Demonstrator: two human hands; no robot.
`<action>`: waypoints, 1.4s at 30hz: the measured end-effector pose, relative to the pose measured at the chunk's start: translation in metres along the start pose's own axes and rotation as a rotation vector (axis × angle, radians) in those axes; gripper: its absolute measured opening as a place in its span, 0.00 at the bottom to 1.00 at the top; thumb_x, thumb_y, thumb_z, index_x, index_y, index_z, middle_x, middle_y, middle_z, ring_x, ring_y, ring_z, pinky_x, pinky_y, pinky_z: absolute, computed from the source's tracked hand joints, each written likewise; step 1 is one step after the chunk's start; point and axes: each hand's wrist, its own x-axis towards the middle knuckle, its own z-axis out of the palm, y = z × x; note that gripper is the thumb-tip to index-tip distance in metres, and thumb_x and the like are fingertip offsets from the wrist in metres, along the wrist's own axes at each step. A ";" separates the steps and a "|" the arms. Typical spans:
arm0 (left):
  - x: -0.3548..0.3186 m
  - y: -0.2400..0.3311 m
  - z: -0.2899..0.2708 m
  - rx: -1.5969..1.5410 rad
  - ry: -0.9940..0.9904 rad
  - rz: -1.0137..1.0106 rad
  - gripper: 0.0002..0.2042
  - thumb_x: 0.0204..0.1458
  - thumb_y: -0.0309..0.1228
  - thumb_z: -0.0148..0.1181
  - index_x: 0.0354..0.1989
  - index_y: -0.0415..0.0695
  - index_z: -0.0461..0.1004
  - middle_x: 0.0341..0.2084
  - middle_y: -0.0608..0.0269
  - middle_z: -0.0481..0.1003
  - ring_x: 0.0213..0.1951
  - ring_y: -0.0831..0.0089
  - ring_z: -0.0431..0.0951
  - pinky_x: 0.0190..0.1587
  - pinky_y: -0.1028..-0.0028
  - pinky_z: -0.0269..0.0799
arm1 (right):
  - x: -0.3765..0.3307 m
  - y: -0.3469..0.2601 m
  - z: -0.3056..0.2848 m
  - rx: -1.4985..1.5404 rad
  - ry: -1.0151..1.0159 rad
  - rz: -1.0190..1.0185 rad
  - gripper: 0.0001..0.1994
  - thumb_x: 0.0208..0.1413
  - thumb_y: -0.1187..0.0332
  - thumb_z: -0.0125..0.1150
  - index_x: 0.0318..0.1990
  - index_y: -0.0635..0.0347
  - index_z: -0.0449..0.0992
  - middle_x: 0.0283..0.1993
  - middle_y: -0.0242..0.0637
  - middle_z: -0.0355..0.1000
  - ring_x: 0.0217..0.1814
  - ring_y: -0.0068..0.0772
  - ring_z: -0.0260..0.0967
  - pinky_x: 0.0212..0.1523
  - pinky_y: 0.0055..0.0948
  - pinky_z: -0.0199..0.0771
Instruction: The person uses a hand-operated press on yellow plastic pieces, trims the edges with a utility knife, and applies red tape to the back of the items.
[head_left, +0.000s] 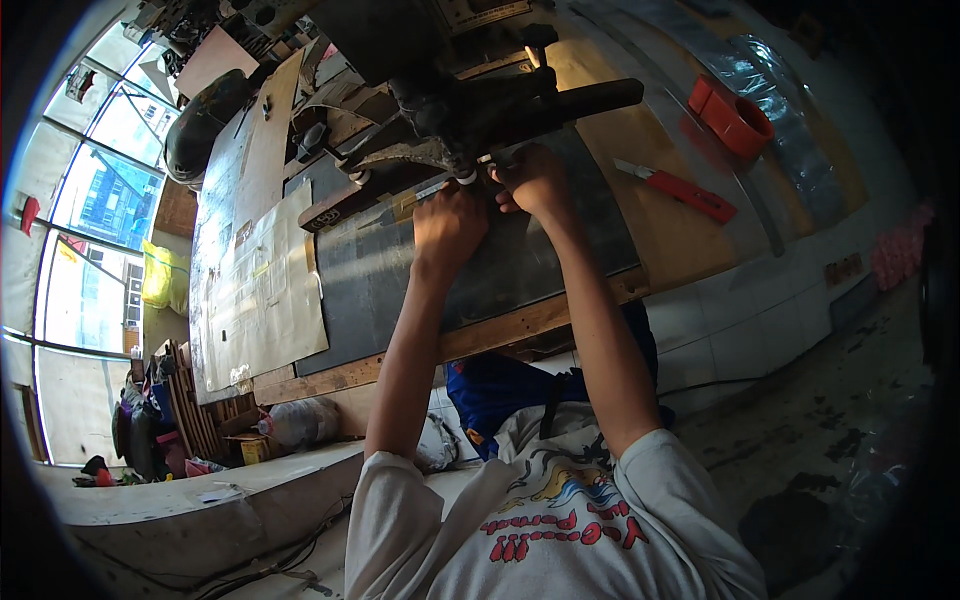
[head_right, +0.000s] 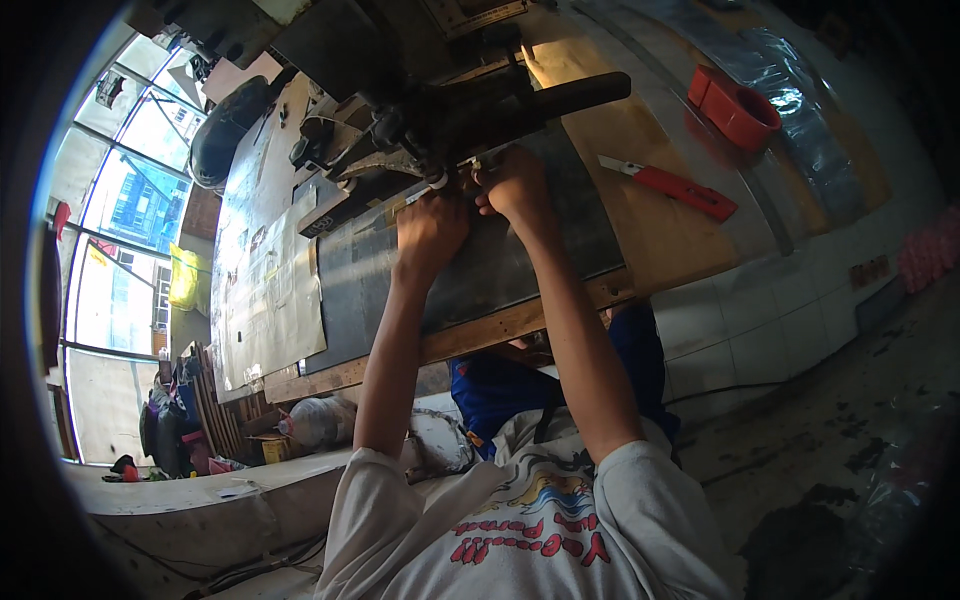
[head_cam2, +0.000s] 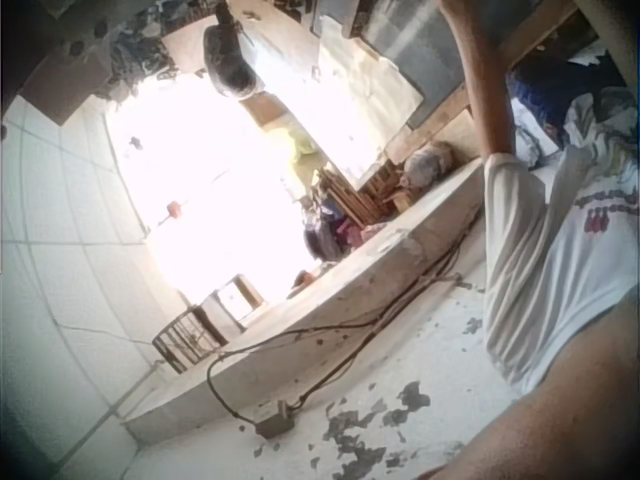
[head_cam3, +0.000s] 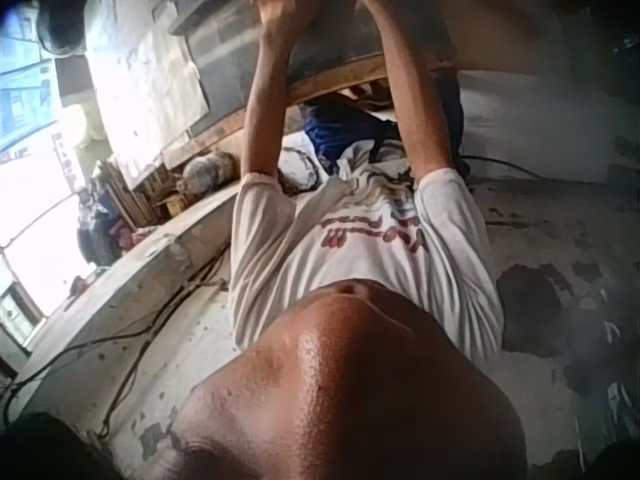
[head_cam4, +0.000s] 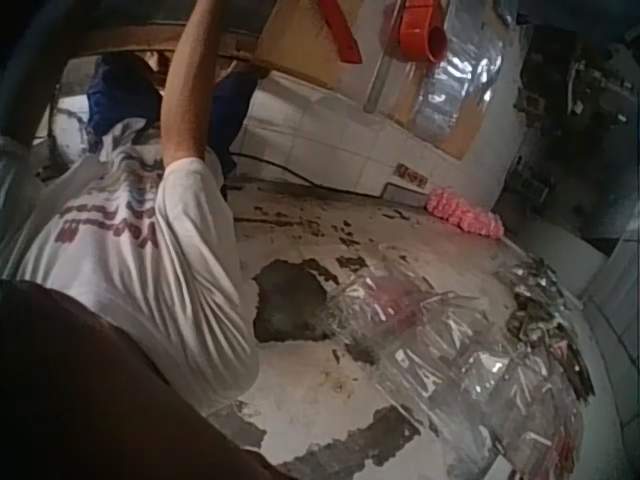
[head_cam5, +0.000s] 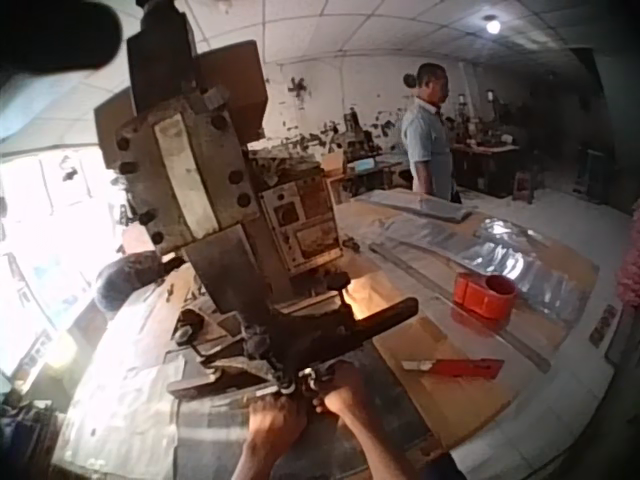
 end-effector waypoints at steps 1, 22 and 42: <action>0.000 0.000 0.000 0.008 -0.018 -0.011 0.09 0.54 0.35 0.57 0.30 0.43 0.78 0.32 0.51 0.80 0.30 0.53 0.82 0.31 0.58 0.79 | 0.000 0.001 0.000 0.000 -0.001 -0.001 0.17 0.55 0.71 0.69 0.46 0.75 0.73 0.30 0.45 0.78 0.23 0.29 0.78 0.20 0.28 0.82; -0.105 0.064 -0.087 -1.584 -0.398 -0.705 0.29 0.64 0.47 0.54 0.59 0.29 0.69 0.40 0.50 0.79 0.34 0.71 0.83 0.38 0.73 0.80 | -0.126 0.033 -0.052 0.023 -0.078 -0.329 0.14 0.60 0.68 0.66 0.38 0.59 0.62 0.38 0.39 0.77 0.31 0.18 0.75 0.21 0.19 0.76; -0.139 0.083 -0.083 -1.645 0.278 -0.396 0.07 0.55 0.17 0.63 0.41 0.36 0.80 0.35 0.61 0.80 0.39 0.75 0.80 0.47 0.75 0.77 | -0.183 0.022 -0.068 -0.632 -0.089 -1.041 0.16 0.54 0.71 0.69 0.48 0.56 0.71 0.40 0.33 0.76 0.33 0.28 0.77 0.29 0.29 0.75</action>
